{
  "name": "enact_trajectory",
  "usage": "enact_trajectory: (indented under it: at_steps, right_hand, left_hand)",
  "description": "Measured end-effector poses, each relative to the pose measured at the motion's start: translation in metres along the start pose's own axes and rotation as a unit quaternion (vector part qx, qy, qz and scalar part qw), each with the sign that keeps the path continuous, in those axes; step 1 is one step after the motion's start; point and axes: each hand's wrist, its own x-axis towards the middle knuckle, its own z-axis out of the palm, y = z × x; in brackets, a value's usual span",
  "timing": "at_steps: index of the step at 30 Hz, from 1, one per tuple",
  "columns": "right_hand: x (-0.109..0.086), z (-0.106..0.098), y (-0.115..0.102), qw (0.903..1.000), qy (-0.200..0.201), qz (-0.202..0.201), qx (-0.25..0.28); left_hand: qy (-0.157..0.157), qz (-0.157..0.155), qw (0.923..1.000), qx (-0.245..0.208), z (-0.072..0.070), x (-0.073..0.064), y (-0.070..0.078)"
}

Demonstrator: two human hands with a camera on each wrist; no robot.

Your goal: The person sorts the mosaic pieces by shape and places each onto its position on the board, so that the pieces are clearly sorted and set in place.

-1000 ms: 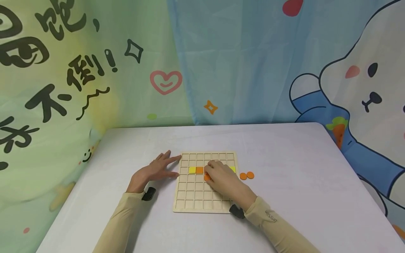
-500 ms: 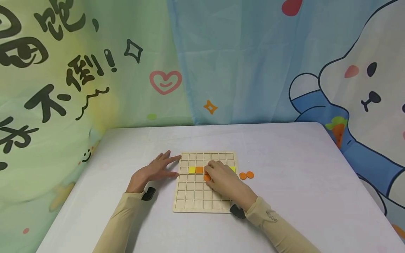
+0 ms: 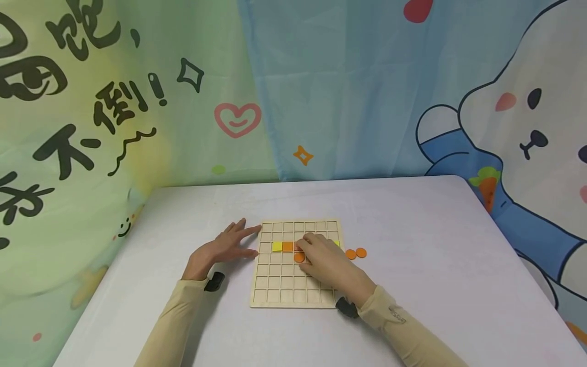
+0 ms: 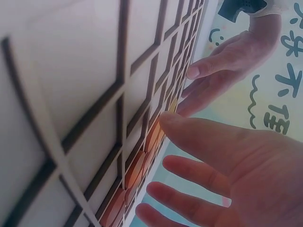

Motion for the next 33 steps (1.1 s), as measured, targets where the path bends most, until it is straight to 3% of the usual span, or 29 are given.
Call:
enact_trajectory:
  at_steps: [19,33]
  right_hand:
    - [-0.013,-0.006,0.006,0.9995,-0.014,0.028,-0.008]
    - [-0.024,-0.006,0.018,0.9994,0.003,0.034,0.004]
  left_hand:
    - [0.005,0.003,1.0,-0.003,0.001,0.001,-0.001]
    - [0.005,-0.001,1.0,-0.003,0.002,0.001,-0.002]
